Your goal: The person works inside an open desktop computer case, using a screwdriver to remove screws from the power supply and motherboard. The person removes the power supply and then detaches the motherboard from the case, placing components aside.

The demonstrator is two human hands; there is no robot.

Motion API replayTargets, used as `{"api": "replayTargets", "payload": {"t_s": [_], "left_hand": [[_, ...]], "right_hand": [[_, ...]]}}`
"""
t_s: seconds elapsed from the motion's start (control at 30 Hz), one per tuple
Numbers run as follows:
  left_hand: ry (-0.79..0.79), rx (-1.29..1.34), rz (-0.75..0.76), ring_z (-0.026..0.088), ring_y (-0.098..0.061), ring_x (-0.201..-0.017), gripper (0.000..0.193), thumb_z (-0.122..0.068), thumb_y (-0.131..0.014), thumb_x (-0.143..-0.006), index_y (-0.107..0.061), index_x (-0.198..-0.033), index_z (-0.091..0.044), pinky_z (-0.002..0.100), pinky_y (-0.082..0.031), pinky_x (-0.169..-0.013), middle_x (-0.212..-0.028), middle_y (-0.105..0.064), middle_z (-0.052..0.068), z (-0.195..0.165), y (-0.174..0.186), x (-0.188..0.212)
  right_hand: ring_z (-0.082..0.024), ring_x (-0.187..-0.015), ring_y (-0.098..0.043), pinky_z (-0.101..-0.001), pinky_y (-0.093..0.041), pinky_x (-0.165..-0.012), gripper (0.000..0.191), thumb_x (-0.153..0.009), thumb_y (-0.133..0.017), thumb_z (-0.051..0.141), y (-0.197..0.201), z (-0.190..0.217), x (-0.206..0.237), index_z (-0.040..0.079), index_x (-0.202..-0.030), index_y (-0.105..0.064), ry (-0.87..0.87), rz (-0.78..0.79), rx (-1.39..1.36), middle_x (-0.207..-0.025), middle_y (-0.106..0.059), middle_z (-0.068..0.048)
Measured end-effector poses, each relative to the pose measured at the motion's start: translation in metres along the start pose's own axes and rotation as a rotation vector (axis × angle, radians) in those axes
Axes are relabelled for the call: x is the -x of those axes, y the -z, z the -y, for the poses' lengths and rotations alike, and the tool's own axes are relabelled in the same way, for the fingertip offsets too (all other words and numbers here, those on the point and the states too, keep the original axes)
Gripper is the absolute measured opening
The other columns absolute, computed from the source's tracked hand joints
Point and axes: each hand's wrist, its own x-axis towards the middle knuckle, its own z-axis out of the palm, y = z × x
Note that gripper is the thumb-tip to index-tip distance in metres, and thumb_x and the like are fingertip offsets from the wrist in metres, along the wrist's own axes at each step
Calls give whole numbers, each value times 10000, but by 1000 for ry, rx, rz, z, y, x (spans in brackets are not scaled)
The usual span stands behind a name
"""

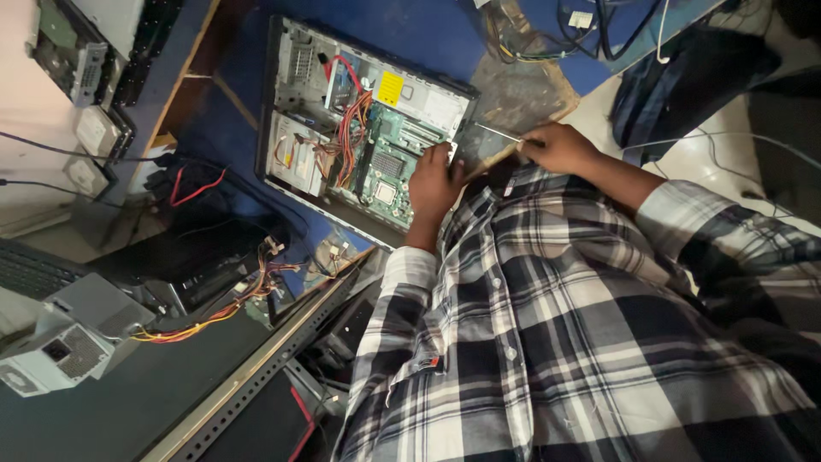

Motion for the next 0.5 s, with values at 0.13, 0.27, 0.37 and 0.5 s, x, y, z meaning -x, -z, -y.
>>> {"api": "replayTargets", "payload": {"t_s": [0.13, 0.27, 0.37, 0.5], "left_hand": [[-7, -12, 29, 370, -642, -1068, 417, -309, -705, -885, -595, -1249, -137, 479, -541, -840, -1209, -646, 119, 0, 1, -1], [-24, 2, 45, 380, -640, -1080, 407, -294, -694, -889, -582, -1246, -134, 487, -541, -839, -1215, -640, 121, 0, 2, -1], [10, -5, 93, 379, -641, -1076, 402, -286, -689, -888, -581, -1244, -134, 491, -544, -827, -1207, -633, 125, -1, 3, -1], [-12, 8, 78, 386, -638, -1077, 403, -281, -692, -891, -574, -1244, -126, 497, -547, -833, -1203, -627, 139, 0, 3, -2]], "right_hand": [[-254, -710, -707, -393, -535, -691, 352, -968, -638, 399, -4, 3, -2, 73, -1004, -765, -49, 60, -108, -810, -739, -113], [-242, -696, -704, -386, -534, -682, 351, -967, -643, 390, -9, 0, -7, 70, -1043, -765, -47, 77, -125, -784, -734, -115], [-237, -697, -709, -382, -536, -685, 354, -958, -647, 383, -11, -3, -9, 70, -1073, -768, -47, 83, -142, -779, -738, -117], [-255, -685, -705, -402, -541, -675, 371, -959, -643, 383, -13, -5, -10, 55, -1070, -776, -87, 103, -181, -775, -743, -124]]}}
